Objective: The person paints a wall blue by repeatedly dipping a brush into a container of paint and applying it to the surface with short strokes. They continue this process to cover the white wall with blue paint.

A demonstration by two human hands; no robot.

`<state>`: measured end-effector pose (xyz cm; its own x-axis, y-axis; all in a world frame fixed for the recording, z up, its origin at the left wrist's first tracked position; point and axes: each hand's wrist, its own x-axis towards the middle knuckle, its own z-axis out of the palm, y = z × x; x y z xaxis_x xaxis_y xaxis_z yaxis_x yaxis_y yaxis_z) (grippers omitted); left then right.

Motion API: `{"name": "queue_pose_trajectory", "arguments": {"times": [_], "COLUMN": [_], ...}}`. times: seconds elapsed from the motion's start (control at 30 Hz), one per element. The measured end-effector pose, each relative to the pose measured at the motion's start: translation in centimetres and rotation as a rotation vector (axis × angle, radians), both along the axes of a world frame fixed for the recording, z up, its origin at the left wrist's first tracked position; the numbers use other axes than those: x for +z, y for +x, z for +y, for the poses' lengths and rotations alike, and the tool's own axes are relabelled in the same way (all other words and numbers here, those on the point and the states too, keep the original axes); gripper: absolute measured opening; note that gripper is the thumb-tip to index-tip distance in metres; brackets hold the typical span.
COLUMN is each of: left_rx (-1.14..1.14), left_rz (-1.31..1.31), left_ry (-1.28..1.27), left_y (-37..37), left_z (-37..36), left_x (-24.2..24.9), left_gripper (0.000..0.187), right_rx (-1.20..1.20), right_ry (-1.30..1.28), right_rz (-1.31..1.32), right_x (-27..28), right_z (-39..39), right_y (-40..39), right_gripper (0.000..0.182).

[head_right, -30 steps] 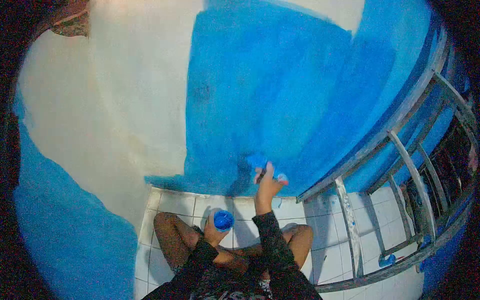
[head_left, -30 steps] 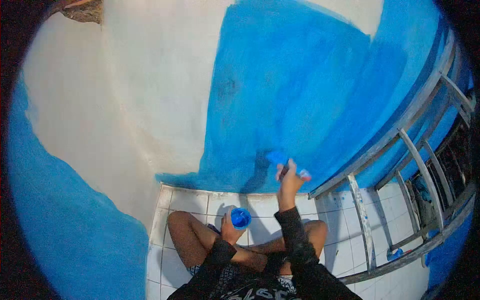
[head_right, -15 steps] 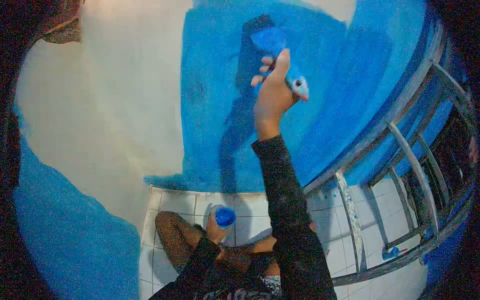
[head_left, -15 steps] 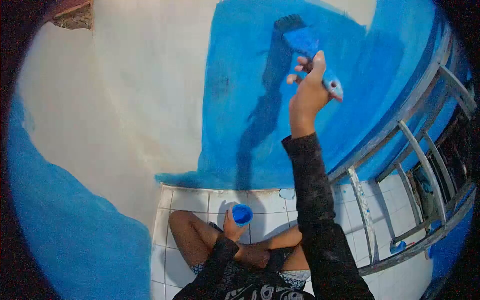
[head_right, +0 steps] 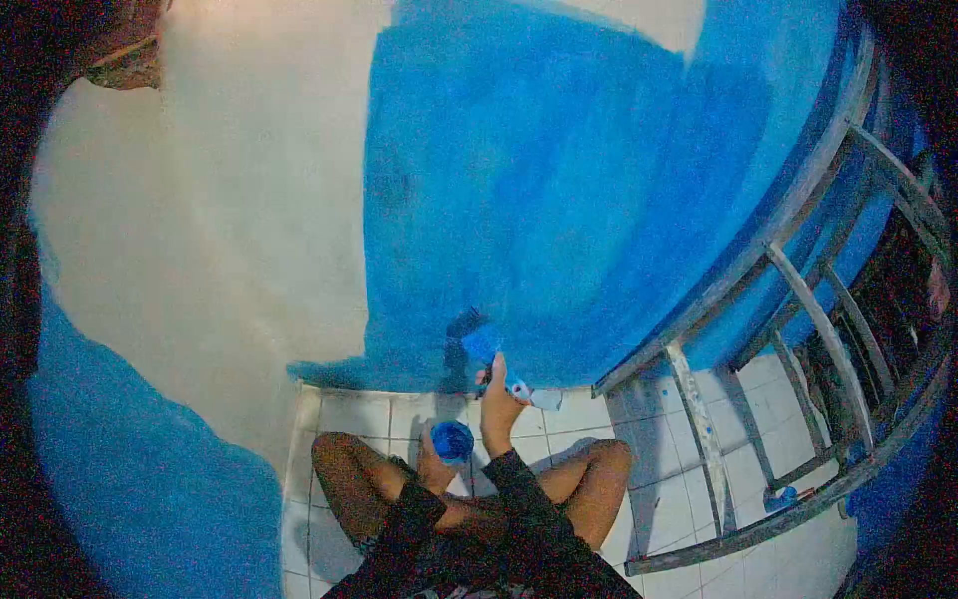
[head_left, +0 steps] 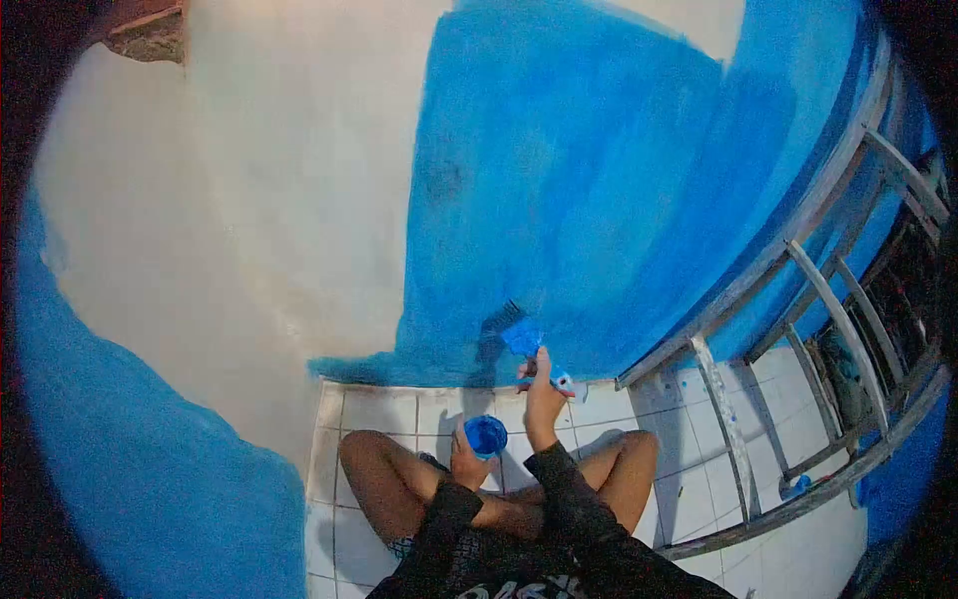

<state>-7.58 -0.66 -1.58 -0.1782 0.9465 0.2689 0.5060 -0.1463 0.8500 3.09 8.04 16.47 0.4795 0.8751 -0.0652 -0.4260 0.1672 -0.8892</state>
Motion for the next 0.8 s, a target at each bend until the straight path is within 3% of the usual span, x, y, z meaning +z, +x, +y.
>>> {"name": "queue_pose_trajectory", "arguments": {"times": [0.07, 0.17, 0.23, 0.27, 0.33, 0.43, 0.47, 0.53, 0.6, 0.63, 0.7, 0.8], "left_rx": [0.004, 0.001, -0.008, -0.008, 0.006, -0.014, -0.008, -0.004, -0.007, -0.007, -0.015, 0.008], "left_rz": [-0.012, -0.012, -0.003, 0.001, -0.003, -0.079, -0.076, -0.073, -0.118, -0.118, -0.087, -0.022], "left_ry": [0.013, 0.039, 0.073, 0.088, 0.099, 0.017, 0.004, -0.013, 0.013, 0.010, -0.021, -0.095], "left_y": [0.1, 0.2, 0.2, 0.3, 0.2, 0.1, 0.1, 0.3, 0.3, 0.3, 0.3, 0.2], "left_z": [0.0, -0.1, 0.0, 0.1, 0.0, 0.0, -0.1, -0.2, -0.1, -0.1, -0.2, -0.2], "left_x": [-0.1, -0.4, -1.0, -1.2, -1.1, 0.9, 1.2, 1.4, 1.4, 0.9, 0.1, 0.1], "left_gripper": [0.112, 0.113, 0.113, 0.114, 0.114, 0.110, 0.110, 0.109, 0.109, 0.109, 0.112, 0.114], "right_rx": [-0.016, 0.088, -0.141, -0.170, -0.447, -0.603, -0.648, -0.690, -0.611, -0.513, -0.380, -0.040], "right_ry": [0.202, 0.463, 1.045, 1.130, 1.231, 1.424, 1.430, 1.427, 1.397, 1.414, 1.426, 1.465], "right_rz": [-0.322, -0.614, -1.127, -1.212, -1.620, -1.648, -1.802, -1.961, -2.080, -2.136, -2.165, -2.156], "right_x": [1.8, 12.0, 19.0, 23.1, 30.0, 36.1, 37.3, 37.4, 35.7, 34.1, 29.7, 23.1], "right_z": [0.2, -0.2, 1.7, 1.6, 1.3, 2.0, 2.1, 2.6, 3.6, 4.5, 6.2, 5.9], "right_y": [1.9, 3.7, 5.4, 5.1, 4.7, 2.6, 2.1, 1.0, -0.7, -1.0, -1.2, -0.8], "right_gripper": [0.026, 0.014, 0.014, 0.020, 0.025, 0.029, 0.036, 0.043, 0.024, 0.023, 0.040, 0.038]}}
